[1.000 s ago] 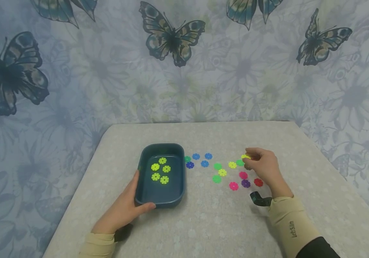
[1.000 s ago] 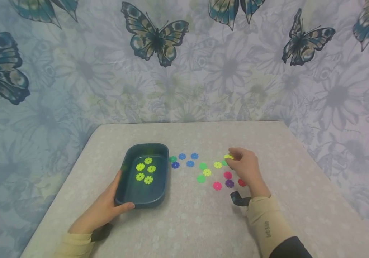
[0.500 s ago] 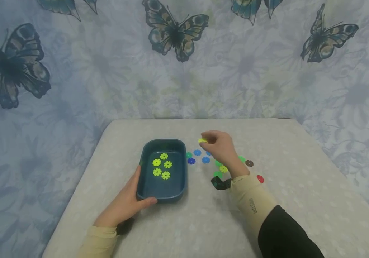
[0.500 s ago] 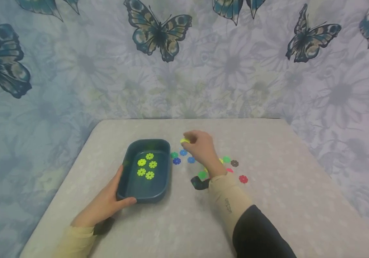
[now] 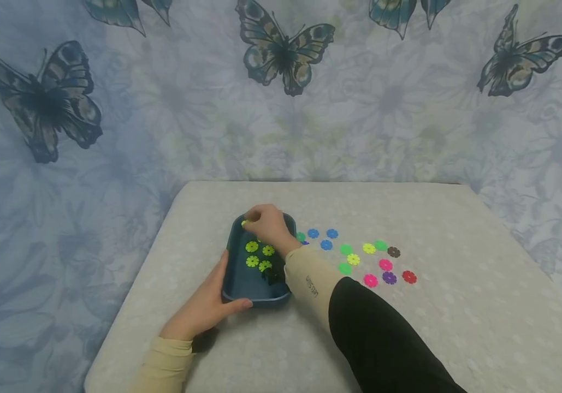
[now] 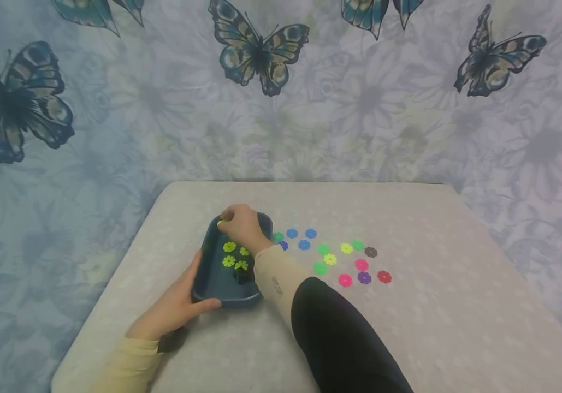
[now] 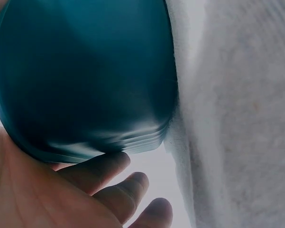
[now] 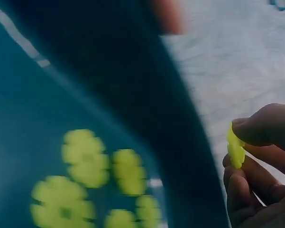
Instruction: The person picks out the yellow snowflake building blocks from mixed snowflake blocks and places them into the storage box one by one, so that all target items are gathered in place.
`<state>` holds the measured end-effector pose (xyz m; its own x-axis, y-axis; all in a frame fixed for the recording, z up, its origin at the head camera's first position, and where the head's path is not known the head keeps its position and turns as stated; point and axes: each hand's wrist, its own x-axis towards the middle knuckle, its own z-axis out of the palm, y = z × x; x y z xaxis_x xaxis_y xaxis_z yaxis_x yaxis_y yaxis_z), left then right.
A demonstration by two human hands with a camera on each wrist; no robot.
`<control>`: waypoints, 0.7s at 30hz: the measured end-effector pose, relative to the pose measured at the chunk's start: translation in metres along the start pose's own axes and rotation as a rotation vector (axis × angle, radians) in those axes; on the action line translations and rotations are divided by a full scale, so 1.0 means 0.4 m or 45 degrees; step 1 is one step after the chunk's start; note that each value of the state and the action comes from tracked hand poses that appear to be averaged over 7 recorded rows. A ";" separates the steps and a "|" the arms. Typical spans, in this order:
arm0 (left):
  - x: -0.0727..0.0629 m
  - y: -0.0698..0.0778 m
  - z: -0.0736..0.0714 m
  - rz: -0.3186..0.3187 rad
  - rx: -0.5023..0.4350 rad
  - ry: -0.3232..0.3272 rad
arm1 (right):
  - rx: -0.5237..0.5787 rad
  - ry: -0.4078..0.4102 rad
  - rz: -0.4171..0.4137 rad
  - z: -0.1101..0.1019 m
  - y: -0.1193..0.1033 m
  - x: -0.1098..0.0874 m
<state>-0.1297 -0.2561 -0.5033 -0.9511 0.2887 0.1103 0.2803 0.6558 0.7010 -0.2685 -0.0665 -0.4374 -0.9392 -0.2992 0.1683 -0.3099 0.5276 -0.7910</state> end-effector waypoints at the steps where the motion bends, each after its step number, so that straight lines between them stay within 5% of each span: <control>1: -0.001 0.000 0.001 0.000 -0.002 -0.004 | -0.016 -0.026 0.018 0.015 0.007 0.001; 11: -0.003 -0.006 -0.004 -0.009 0.017 0.011 | -0.313 -0.209 -0.043 0.083 0.048 0.018; 21: 0.000 -0.001 -0.001 -0.023 -0.012 -0.016 | -0.397 -0.241 -0.010 0.085 0.060 0.014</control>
<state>-0.1300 -0.2569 -0.5033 -0.9542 0.2857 0.0891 0.2621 0.6542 0.7094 -0.2762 -0.0824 -0.4754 -0.9015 -0.4311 0.0387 -0.3749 0.7330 -0.5676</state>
